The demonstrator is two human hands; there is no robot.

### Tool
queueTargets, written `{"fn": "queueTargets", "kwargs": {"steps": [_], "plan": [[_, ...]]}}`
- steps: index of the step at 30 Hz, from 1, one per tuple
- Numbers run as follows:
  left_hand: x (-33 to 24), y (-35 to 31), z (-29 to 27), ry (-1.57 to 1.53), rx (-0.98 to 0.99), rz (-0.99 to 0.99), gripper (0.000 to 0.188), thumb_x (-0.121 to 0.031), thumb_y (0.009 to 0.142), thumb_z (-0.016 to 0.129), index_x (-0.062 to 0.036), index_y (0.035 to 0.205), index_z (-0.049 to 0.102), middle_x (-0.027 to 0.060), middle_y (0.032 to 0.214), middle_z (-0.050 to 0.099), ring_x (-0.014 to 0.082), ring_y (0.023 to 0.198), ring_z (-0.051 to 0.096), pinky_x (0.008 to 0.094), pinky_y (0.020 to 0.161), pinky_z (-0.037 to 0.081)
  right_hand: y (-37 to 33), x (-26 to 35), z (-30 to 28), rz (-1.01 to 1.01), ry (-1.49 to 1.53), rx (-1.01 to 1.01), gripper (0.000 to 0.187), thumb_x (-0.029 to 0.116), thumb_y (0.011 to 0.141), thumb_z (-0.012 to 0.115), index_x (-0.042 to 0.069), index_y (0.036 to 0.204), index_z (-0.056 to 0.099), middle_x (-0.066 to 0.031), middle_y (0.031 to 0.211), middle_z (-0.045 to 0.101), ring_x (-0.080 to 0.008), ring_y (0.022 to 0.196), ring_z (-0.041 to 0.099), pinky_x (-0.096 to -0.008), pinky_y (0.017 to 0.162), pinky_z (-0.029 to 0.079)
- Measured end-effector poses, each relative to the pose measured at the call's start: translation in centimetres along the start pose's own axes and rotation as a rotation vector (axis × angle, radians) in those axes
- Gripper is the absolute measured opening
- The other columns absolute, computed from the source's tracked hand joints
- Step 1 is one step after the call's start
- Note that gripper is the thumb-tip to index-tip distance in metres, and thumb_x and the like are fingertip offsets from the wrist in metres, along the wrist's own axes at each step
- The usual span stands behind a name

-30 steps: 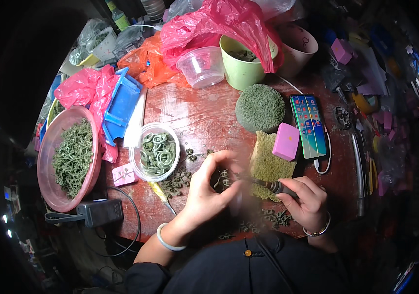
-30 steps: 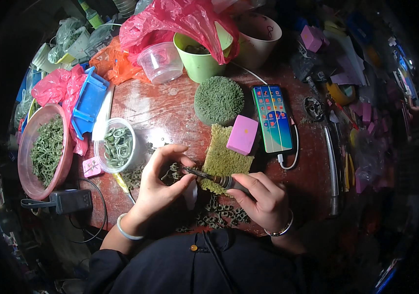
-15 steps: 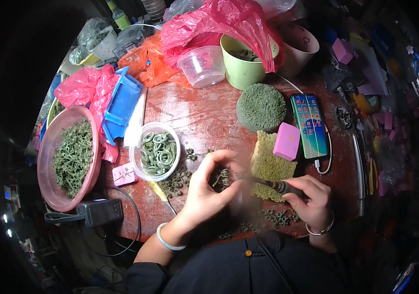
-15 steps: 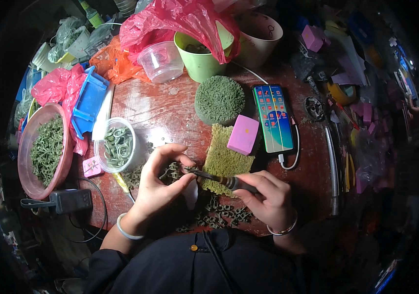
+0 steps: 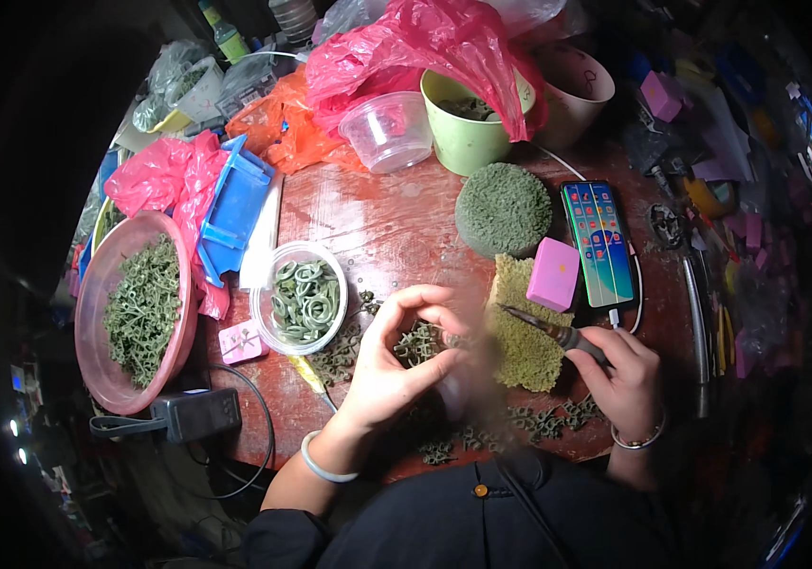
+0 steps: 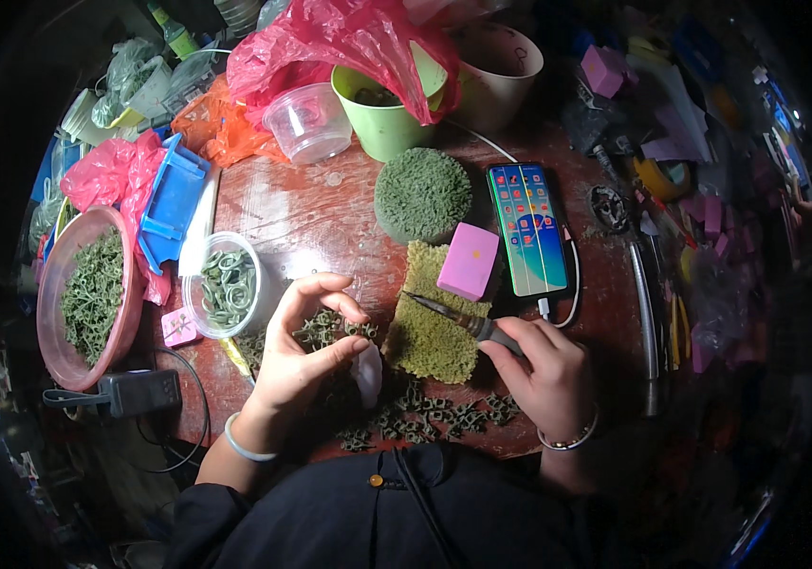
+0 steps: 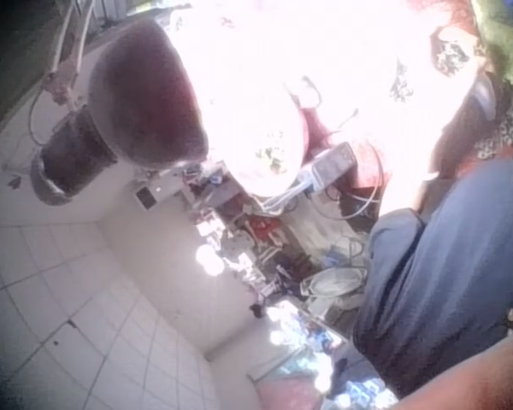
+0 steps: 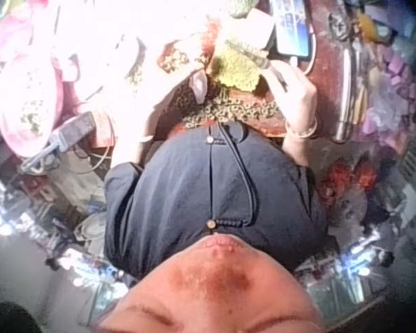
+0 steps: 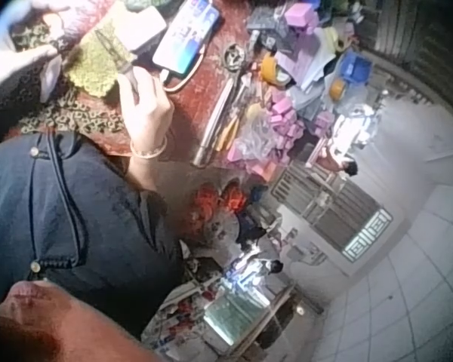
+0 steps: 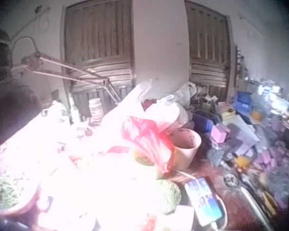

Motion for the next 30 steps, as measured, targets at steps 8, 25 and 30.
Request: {"fn": "queueTargets", "kwargs": {"steps": [8, 25, 30], "plan": [[-1.4, 0.2, -0.6, -0.029, 0.052, 0.012, 0.057, 0.006, 0.078, 0.08, -0.0015, 0.13, 0.057, 0.0064, 0.104, 0.066, 0.0149, 0.102, 0.063, 0.0312, 0.097, 0.048, -0.3, 0.1, -0.3, -0.058, 0.077, -0.087, 0.024, 0.005, 0.082, 0.082, -0.001, 0.101, 0.068, -0.0164, 0.084, 0.069, -0.033, 0.073, 0.069, -0.0374, 0.063, 0.053], [-17.6, -6.2, -23.4, 1.753, -1.198, 0.453, 0.037, -0.02, 0.084, 0.073, -0.0053, 0.117, 0.068, 0.0251, 0.123, 0.059, 0.0423, 0.114, 0.058, 0.0496, 0.103, 0.044, -0.8, 0.8, -0.3, -0.134, 0.19, -0.054, 0.026, 0.005, 0.08, 0.083, -0.001, 0.101, 0.069, -0.0143, 0.081, 0.067, -0.0305, 0.069, 0.067, -0.0374, 0.059, 0.051], [-18.1, -6.1, -17.8, 1.777, -1.262, 0.603, 0.034, -0.015, 0.085, 0.075, -0.0041, 0.116, 0.068, 0.0248, 0.13, 0.056, 0.0407, 0.123, 0.053, 0.05, 0.109, 0.04, -0.9, 0.3, -0.6, -0.135, 0.174, -0.078, 0.026, 0.005, 0.08, 0.083, -0.001, 0.1, 0.068, -0.0136, 0.081, 0.067, -0.0299, 0.068, 0.066, -0.0369, 0.058, 0.05]]}}
Point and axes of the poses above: each hand's wrist, its own y-axis towards the middle knuckle, its own z-axis out of the palm, x = y × z, the point moved 7 cm from there along y, towards the middle knuckle
